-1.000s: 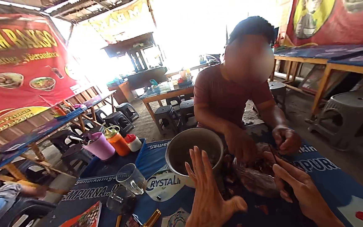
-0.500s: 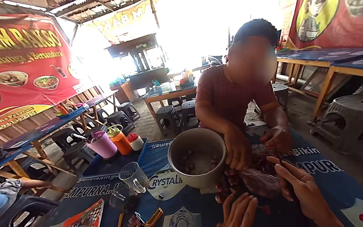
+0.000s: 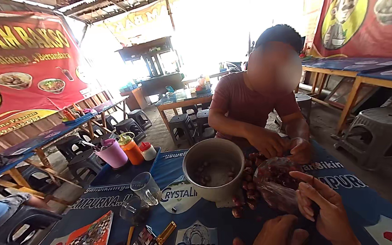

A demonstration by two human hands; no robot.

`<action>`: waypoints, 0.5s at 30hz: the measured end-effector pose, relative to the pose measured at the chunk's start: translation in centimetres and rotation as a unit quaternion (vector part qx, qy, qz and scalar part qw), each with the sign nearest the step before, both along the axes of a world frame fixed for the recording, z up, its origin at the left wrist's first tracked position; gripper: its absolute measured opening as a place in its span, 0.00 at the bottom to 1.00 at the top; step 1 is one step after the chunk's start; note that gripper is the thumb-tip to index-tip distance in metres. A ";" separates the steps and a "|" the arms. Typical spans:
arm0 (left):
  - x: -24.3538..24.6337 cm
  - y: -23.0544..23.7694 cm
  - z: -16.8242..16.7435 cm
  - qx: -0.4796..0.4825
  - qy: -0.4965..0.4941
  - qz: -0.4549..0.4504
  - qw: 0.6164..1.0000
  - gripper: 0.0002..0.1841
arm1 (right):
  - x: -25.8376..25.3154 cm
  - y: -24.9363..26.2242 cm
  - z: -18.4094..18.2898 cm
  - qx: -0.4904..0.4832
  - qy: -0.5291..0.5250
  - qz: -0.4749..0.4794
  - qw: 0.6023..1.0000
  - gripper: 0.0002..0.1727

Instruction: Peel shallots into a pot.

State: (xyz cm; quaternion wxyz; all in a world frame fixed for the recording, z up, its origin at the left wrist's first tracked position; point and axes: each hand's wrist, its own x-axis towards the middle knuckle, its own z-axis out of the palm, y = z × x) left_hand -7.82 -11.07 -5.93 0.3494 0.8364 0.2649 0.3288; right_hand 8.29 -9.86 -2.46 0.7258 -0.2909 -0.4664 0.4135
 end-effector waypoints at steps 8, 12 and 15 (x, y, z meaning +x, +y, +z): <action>0.8 0.7 0.7 0.005 -0.057 -0.045 0.997 0.13 | -0.5 -0.2 0.0 0.004 -0.014 -0.027 1.000 0.17; 1.4 0.4 0.6 0.034 -0.048 -0.029 0.998 0.13 | -0.4 -0.2 0.0 0.014 -0.014 -0.049 0.999 0.16; 0.7 0.0 0.7 0.097 -0.004 0.019 0.995 0.19 | 0.4 -0.3 0.3 0.050 -0.039 -0.079 0.995 0.16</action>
